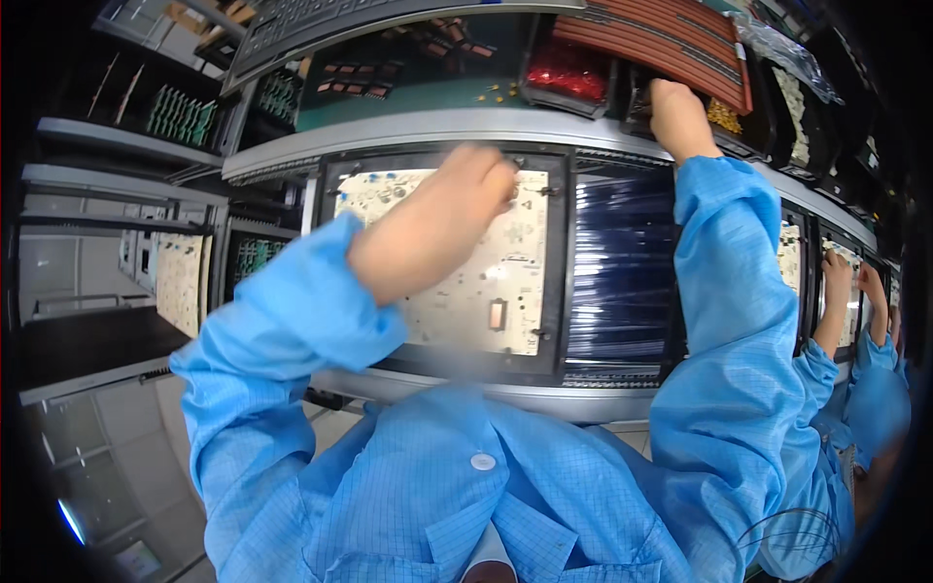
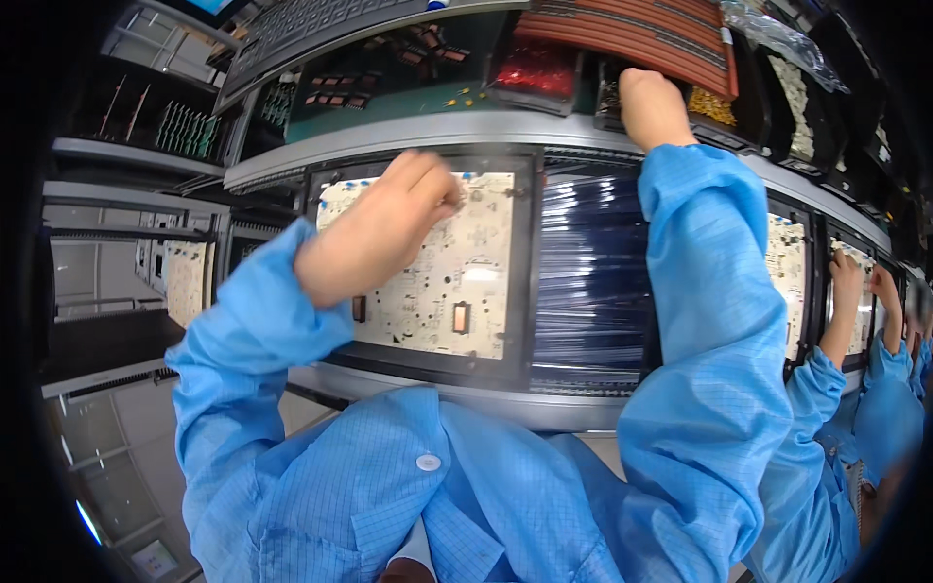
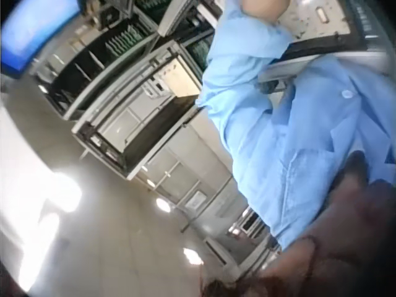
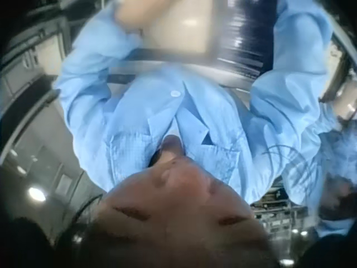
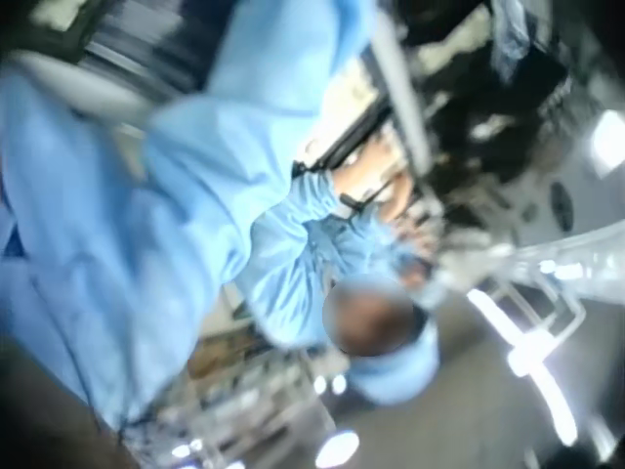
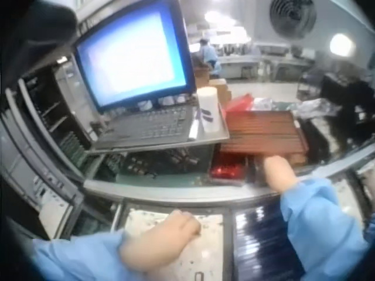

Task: Assembling electronic components onto printed circuit boards on an industrial production line.

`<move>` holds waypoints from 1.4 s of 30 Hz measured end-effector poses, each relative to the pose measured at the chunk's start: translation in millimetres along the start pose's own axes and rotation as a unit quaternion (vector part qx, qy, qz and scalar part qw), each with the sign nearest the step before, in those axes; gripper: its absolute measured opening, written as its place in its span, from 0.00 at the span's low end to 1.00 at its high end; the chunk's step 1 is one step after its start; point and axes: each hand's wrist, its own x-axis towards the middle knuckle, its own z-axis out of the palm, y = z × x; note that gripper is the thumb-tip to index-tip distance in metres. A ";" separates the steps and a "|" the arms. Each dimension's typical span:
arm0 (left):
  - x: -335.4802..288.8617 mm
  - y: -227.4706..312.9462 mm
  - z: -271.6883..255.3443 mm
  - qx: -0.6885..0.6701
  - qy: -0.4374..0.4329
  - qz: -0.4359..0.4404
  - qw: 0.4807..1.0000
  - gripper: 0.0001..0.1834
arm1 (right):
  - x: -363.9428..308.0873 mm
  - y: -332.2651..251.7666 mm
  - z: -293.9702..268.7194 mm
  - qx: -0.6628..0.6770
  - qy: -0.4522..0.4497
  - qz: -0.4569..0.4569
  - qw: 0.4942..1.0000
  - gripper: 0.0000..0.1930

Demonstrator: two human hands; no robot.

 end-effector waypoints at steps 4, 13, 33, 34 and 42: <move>-69.3 -11.0 20.1 0.000 -0.021 -0.096 0.995 0.12 | -7.0 16.3 16.3 0.018 0.052 -0.022 0.998 0.05; -101.1 -23.2 34.4 0.006 0.011 -0.130 0.991 0.09 | -12.3 13.4 5.7 0.119 0.094 -0.016 0.988 0.05; -10.0 -45.3 44.1 0.002 0.084 -0.029 0.996 0.07 | -186.2 -169.9 -70.2 0.413 -0.072 -0.020 0.908 0.10; -7.2 -45.8 45.9 0.003 0.082 -0.028 0.996 0.07 | -186.6 -171.0 -68.4 0.427 -0.056 -0.008 0.903 0.10; 2.9 -43.4 44.8 0.035 0.033 -0.040 0.998 0.09 | -190.0 -160.8 -62.5 0.476 0.021 0.058 0.877 0.09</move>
